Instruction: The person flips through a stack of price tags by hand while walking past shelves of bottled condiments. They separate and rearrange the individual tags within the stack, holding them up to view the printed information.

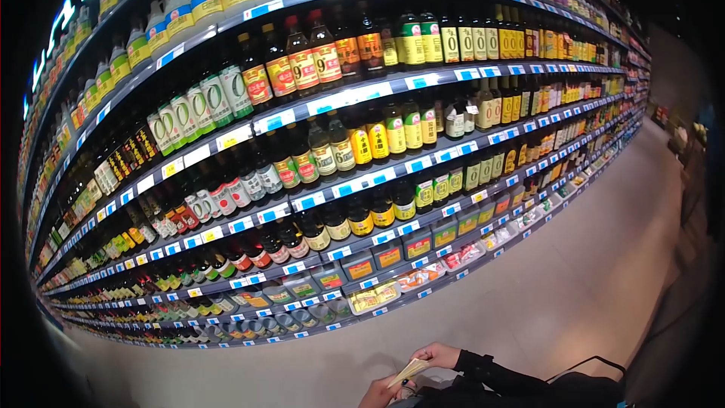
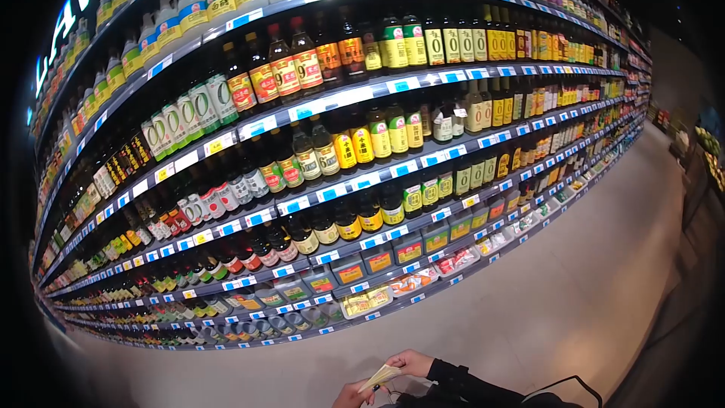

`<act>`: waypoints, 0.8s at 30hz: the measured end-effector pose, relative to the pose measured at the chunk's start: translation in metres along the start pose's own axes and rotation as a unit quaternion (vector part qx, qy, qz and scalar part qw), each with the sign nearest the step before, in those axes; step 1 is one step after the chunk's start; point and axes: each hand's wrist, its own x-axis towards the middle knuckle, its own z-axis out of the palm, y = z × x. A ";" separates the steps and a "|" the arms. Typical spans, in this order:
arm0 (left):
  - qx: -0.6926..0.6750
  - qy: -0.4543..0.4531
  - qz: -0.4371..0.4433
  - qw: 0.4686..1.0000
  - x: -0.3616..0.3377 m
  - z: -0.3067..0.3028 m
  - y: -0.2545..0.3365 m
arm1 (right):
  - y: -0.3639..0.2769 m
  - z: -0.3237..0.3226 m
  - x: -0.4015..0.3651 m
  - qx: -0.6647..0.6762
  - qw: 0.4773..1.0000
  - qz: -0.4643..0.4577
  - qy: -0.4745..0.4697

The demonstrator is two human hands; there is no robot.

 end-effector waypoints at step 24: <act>-0.051 0.036 -0.020 0.998 -0.002 0.025 -0.015 | 0.002 0.005 -0.013 0.097 0.995 -0.006 -0.026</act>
